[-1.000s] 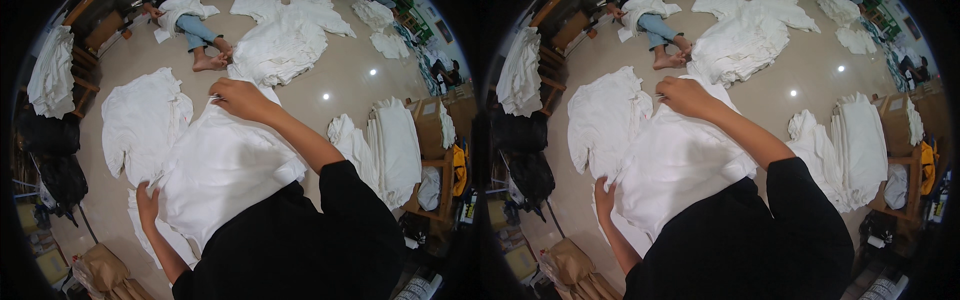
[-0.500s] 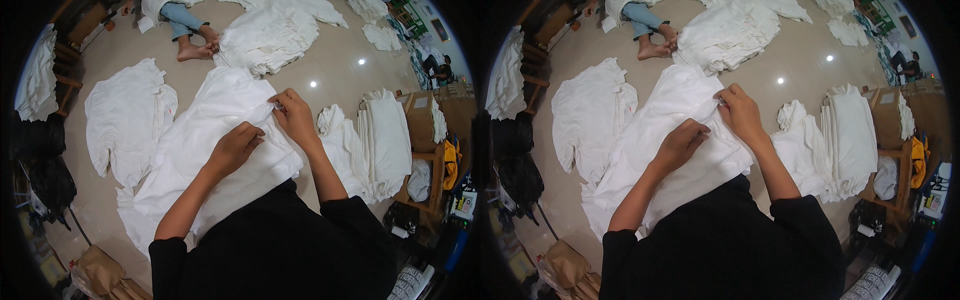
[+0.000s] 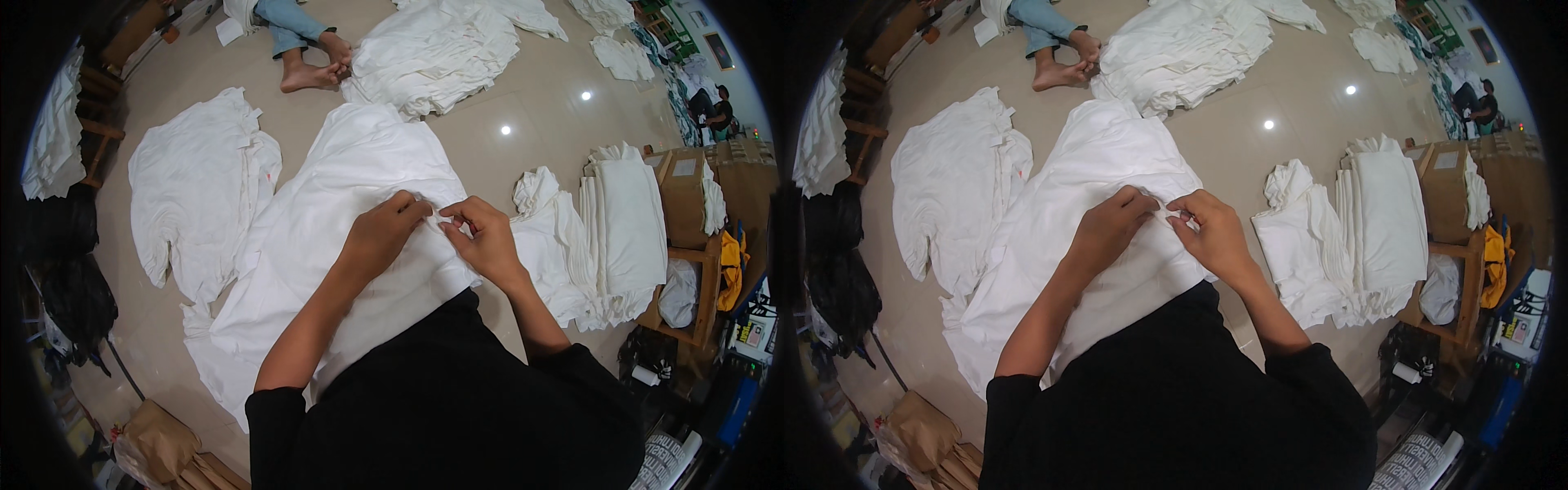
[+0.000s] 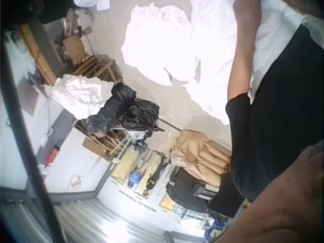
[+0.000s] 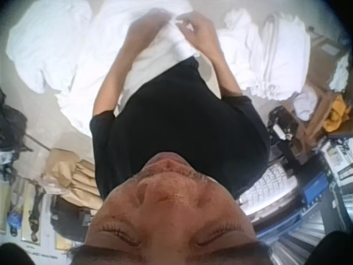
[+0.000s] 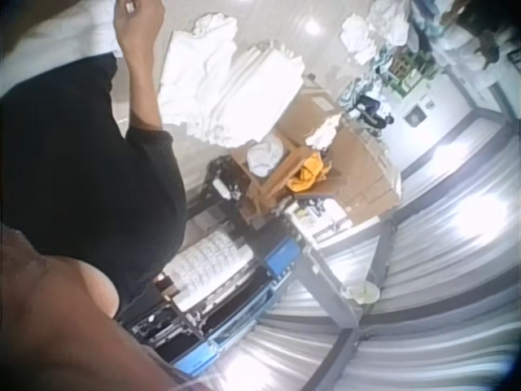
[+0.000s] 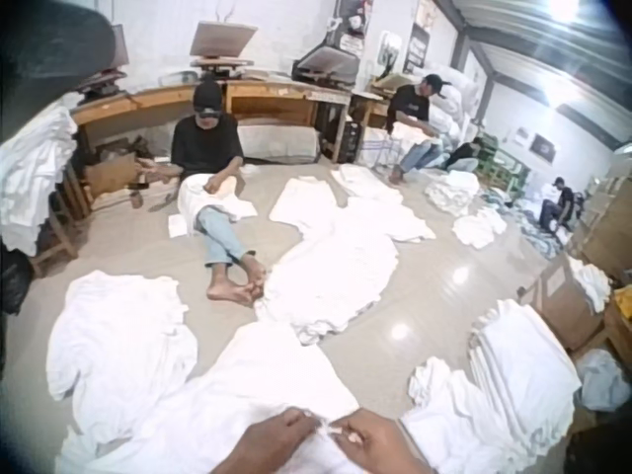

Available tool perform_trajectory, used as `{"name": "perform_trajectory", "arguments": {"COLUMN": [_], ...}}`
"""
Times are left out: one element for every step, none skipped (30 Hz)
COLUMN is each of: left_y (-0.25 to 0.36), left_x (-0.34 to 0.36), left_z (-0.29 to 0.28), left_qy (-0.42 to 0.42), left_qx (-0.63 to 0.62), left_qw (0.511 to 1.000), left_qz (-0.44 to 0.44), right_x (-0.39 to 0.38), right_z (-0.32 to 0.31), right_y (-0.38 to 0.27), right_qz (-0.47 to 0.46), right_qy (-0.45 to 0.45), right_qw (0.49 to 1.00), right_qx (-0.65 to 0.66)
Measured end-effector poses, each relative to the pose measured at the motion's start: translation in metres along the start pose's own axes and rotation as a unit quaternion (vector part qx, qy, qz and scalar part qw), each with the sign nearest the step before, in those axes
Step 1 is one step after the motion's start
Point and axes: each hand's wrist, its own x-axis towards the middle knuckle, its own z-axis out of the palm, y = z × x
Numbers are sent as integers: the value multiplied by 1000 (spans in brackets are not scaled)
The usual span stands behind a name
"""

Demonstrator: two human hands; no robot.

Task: The person trims loose threads from white t-shirts using a small pair of shears, picking up shirts one by one from a pile on the floor and setting them aside after trimming.

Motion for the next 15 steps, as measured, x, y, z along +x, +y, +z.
{"name": "perform_trajectory", "arguments": {"left_y": [-2, -5, -6, -7, -8, -9, -9, -10, -10, -11, -13, -13, -12, -10, -9], "left_x": [0, -1, -2, -3, -4, -5, -6, -7, -8, -10, -12, -13, -13, -12, -12], "left_z": [2, 4, 6, 6, 6, 6, 6, 5, 4, 4, 3, 3, 1, -2, -4], "left_qy": [1, 2, 3, 4, 5, 6, 13, 20, 27, 35, 43, 51, 71, 91, 111], "left_qx": [0, 1, 2, 13, 24, 36, 32, 29, 25, 14, 3, -8, -2, 4, 11], "left_qw": [1000, 1000, 1000, 1000, 1000, 999, 999, 999, 999, 999, 999, 998, 996, 993, 990], "left_qz": [0, 0, 0, 5, 10, 15, 21, 27, 33, 31, 29, 27, 49, 70, 92], "right_x": [0, 0, 1, 2, 2, 2, 2, 3, 3, 4, 5, 6, 7, 8, 9], "right_z": [4, 6, 7, 9, 11, 14, 15, 17, 19, 20, 19, 18, 16, 12, 7], "right_y": [3, 3, 4, 4, 4, 4, 5, 7, 10, 11, 11, 11, 10, 9, 6], "right_qz": [17, 14, 11, 7, 5, 2, 0, 1, 1, 1, 3, 4, 6, 10, 15], "right_qy": [4, 1, -3, -4, -4, -4, -3, -4, -5, -8, -13, -19, -24, -32, -39], "right_qw": [1000, 1000, 1000, 1000, 1000, 1000, 1000, 1000, 1000, 1000, 1000, 999, 998, 997, 996], "right_qx": [7, 4, 0, -2, 0, 2, 3, 7, 10, 14, 27, 40, 52, 65, 77]}}
